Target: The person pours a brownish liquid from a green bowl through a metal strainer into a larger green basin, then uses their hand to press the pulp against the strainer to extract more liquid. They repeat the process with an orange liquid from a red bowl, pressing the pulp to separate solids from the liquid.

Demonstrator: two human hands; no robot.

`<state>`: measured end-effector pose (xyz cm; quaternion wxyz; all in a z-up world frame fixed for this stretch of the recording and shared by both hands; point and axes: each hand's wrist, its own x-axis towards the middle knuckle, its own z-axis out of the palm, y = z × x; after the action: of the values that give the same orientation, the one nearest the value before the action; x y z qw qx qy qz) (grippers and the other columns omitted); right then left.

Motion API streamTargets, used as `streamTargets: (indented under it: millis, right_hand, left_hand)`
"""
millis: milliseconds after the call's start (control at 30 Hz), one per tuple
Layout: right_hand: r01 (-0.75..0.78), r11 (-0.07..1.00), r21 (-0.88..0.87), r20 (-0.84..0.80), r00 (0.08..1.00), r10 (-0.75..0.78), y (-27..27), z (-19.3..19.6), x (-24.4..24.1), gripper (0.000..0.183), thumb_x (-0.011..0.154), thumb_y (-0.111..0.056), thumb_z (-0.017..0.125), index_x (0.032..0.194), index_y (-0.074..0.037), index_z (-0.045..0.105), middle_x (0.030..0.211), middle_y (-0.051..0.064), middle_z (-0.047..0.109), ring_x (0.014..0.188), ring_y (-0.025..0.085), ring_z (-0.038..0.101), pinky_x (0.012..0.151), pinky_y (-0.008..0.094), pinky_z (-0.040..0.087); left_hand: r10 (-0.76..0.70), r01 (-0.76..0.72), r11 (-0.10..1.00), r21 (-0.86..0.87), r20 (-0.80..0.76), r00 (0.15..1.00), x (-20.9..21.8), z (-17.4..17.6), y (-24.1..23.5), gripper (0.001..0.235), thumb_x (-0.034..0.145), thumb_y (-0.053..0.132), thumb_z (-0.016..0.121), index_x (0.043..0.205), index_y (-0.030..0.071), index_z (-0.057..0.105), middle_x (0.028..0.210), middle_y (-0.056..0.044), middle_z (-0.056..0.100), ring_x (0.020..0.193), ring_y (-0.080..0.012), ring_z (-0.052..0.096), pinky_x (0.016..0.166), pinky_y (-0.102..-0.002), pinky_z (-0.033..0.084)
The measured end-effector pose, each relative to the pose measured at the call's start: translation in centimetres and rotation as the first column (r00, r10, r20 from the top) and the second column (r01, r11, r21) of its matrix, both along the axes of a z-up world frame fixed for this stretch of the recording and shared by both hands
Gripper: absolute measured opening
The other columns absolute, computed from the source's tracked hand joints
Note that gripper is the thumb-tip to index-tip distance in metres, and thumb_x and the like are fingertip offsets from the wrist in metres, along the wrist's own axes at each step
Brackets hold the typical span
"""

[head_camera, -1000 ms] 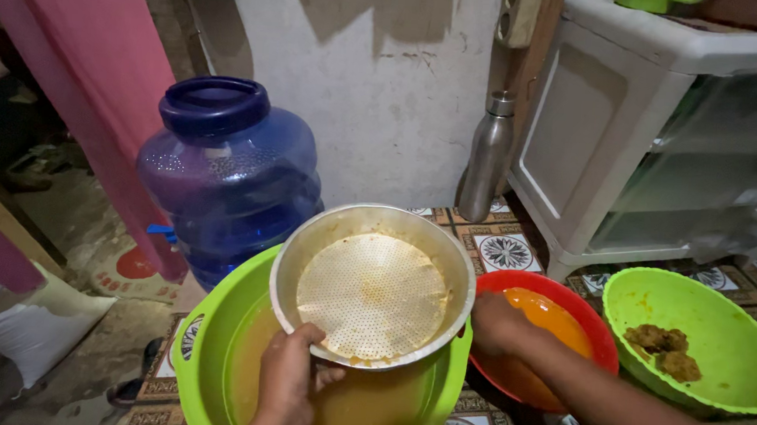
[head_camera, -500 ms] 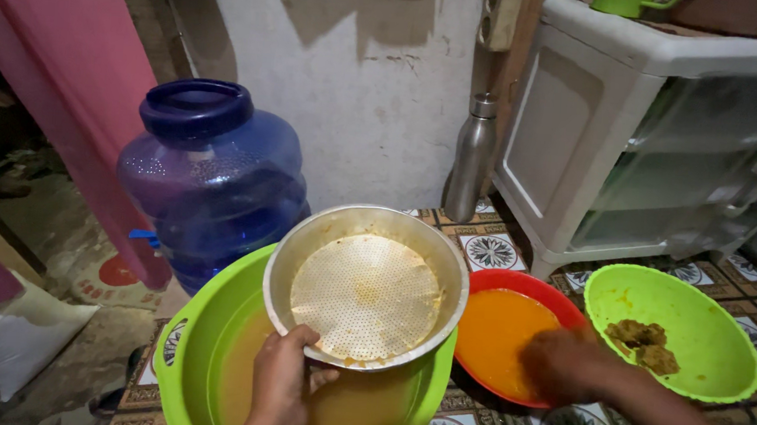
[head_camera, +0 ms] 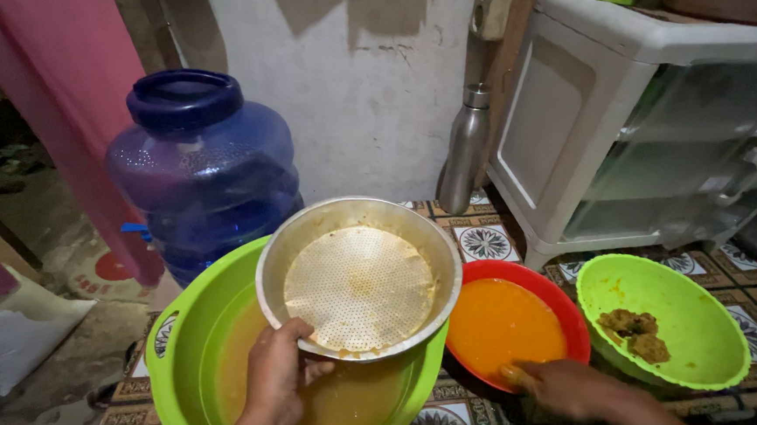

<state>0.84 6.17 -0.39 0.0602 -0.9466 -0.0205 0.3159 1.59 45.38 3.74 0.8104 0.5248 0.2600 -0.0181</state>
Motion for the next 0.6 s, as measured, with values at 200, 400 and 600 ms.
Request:
streamTargets:
  millis: [200, 400, 600]
  right_hand:
    - [0.085, 0.973, 0.215, 0.084, 0.991, -0.105, 0.1, -4.0, 5.0, 0.068, 0.102, -0.065, 0.025, 0.136, -0.021, 0.063, 0.140, 0.013, 0.065, 0.130, 0.030, 0.062, 0.113, 0.037, 0.044]
    - [-0.085, 0.974, -0.211, 0.246, 0.960, 0.137, -1.9, -0.2, 7.2, 0.052, 0.099, -0.055, 0.041, 0.144, -0.032, 0.053, 0.161, -0.002, 0.035, 0.151, 0.021, 0.029, 0.122, 0.059, 0.019]
    - [-0.259, 0.855, -0.450, 0.013, 0.955, 0.296, -1.7, 2.3, 3.6, 0.049, 0.102, -0.055, 0.033, 0.148, -0.042, 0.048, 0.153, 0.002, 0.046, 0.152, 0.026, 0.026, 0.121, 0.073, 0.008]
  left_hand:
    - [0.031, -0.031, 0.999, 0.007, 0.000, 1.000, -0.5, 0.3, -0.2, 0.031, 0.084, 0.007, 0.058, 0.112, -0.003, 0.063, 0.083, -0.017, 0.070, 0.063, -0.0252, 0.065, 0.052, -0.037, 0.055]
    - [0.029, -0.029, 1.000, -0.010, 0.015, 0.999, -0.6, 0.5, 0.0, 0.033, 0.083, 0.007, 0.057, 0.113, -0.002, 0.063, 0.084, -0.016, 0.071, 0.064, -0.0249, 0.066, 0.052, -0.036, 0.054]
    - [0.035, -0.035, 0.999, 0.010, -0.005, 0.999, -0.2, -0.1, 0.2, 0.032, 0.085, 0.008, 0.056, 0.115, -0.003, 0.062, 0.086, -0.018, 0.071, 0.065, -0.0260, 0.067, 0.052, -0.036, 0.056]
